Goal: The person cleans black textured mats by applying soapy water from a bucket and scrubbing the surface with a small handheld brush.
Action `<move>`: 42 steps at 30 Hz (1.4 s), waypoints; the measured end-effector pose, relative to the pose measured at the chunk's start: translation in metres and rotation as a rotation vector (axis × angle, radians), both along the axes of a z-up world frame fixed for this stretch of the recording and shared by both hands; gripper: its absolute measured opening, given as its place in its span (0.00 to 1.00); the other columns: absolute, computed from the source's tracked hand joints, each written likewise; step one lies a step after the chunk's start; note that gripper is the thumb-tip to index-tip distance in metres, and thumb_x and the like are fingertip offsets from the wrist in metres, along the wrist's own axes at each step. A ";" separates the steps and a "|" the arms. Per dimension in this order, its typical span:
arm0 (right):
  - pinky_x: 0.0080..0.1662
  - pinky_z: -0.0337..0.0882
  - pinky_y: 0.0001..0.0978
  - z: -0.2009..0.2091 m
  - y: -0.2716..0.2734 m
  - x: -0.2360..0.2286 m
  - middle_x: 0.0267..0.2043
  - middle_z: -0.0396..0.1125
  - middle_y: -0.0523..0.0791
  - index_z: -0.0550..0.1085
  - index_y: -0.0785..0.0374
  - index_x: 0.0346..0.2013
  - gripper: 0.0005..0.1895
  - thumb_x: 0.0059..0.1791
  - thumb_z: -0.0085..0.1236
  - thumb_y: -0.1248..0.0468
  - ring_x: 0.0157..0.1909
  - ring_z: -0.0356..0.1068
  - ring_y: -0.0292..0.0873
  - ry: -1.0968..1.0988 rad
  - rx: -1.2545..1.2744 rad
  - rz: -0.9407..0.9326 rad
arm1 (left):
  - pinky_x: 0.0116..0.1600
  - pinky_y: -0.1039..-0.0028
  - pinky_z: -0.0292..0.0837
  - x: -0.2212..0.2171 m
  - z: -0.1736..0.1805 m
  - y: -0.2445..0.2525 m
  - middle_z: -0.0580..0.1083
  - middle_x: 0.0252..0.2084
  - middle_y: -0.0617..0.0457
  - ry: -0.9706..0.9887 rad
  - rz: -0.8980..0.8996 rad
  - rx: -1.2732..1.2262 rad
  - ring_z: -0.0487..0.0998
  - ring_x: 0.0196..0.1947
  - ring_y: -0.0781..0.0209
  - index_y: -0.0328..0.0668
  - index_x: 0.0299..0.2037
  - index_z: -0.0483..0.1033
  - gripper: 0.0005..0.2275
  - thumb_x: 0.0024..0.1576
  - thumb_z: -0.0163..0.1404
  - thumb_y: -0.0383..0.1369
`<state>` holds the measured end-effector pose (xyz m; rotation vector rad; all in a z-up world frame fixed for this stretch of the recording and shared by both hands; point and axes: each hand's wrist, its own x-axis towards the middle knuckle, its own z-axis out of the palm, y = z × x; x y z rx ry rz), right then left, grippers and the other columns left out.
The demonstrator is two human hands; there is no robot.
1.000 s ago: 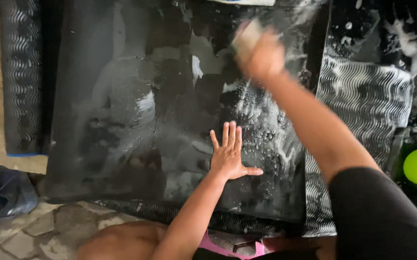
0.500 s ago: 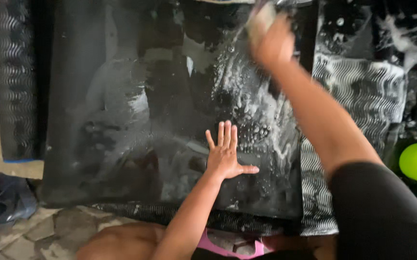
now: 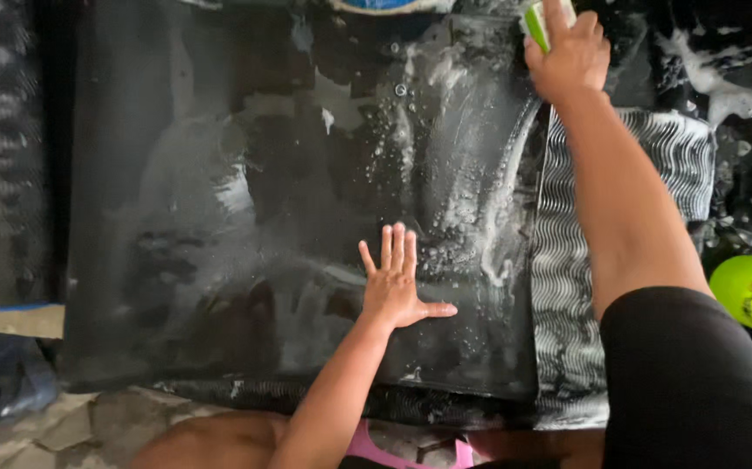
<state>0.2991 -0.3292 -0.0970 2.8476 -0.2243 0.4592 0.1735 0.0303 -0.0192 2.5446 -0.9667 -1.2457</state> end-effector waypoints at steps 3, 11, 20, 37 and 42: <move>0.39 0.67 0.50 0.012 0.044 -0.037 0.48 0.54 0.60 0.45 0.42 0.70 0.33 0.54 0.39 0.41 0.44 0.60 0.58 0.530 0.313 -0.333 | 0.65 0.37 0.15 -0.004 0.004 0.004 0.23 0.71 0.43 0.015 -0.069 0.094 0.20 0.71 0.43 0.36 0.68 0.22 0.59 0.35 0.30 0.74; 0.35 0.68 0.48 0.009 0.065 -0.169 0.42 0.56 0.53 0.52 0.40 0.69 0.34 0.52 0.46 0.39 0.39 0.66 0.57 0.256 0.287 -0.214 | 0.64 0.34 0.14 0.003 0.006 -0.003 0.29 0.71 0.37 0.064 0.000 0.057 0.24 0.71 0.42 0.33 0.69 0.29 0.61 0.34 0.43 0.71; 0.28 0.72 0.39 0.002 0.025 -0.052 0.34 0.59 0.44 0.68 0.39 0.61 0.35 0.41 0.62 0.42 0.28 0.71 0.47 -0.030 0.113 -0.074 | 0.65 0.34 0.17 0.001 0.006 -0.007 0.30 0.71 0.36 0.031 -0.019 0.060 0.25 0.71 0.41 0.32 0.68 0.30 0.61 0.34 0.42 0.73; 0.37 0.63 0.52 0.010 0.033 0.010 0.46 0.59 0.64 0.60 0.53 0.64 0.30 0.53 0.45 0.42 0.37 0.64 0.64 0.276 0.318 -0.257 | 0.64 0.37 0.15 0.011 0.006 -0.007 0.22 0.71 0.43 0.030 -0.079 0.162 0.19 0.70 0.44 0.35 0.68 0.23 0.60 0.35 0.30 0.74; 0.21 0.52 0.19 -0.016 0.130 -0.087 0.22 0.56 0.36 0.70 0.54 0.34 0.22 0.55 0.26 0.50 0.19 0.51 0.31 0.034 0.463 0.336 | 0.64 0.34 0.18 0.003 0.001 -0.001 0.25 0.71 0.41 -0.025 -0.072 0.100 0.21 0.70 0.42 0.33 0.68 0.25 0.60 0.36 0.34 0.75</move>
